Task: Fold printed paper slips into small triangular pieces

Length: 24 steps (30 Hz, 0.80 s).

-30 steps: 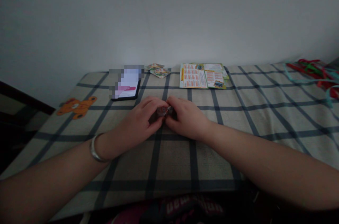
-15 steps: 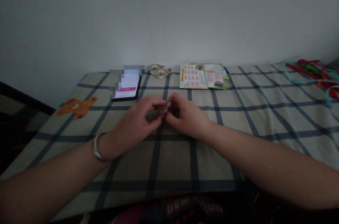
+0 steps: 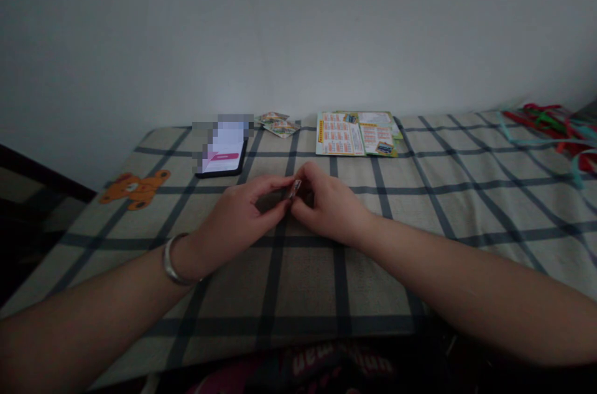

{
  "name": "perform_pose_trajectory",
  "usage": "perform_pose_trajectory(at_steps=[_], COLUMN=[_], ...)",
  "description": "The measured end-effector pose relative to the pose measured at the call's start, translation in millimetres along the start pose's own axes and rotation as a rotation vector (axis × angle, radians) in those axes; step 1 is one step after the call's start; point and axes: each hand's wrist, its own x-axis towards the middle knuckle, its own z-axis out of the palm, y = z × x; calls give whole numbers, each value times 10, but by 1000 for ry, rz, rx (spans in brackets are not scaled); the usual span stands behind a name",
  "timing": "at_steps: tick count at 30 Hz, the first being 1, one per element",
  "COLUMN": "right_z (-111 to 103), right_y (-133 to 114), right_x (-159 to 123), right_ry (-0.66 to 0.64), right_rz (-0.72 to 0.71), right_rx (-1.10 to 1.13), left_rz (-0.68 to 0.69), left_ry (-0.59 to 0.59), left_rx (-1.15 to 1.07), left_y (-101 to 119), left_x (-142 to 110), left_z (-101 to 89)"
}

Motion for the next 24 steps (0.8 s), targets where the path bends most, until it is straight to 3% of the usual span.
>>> perform_pose_trajectory(at_steps=[6,15,24], right_z=[-15,-7,4], right_y=[-50,-48,-69], right_x=[-22,-4,-19], right_ry=[-25,-26,44], right_rz=[17,37,56], right_rx=[-121,-125,-284], left_rz=[-26,-14,0], left_ry=[18,6,2], left_rx=[3,-3,16], left_y=[-18,-13,0], left_x=[5,15,6], left_z=[31,25,51])
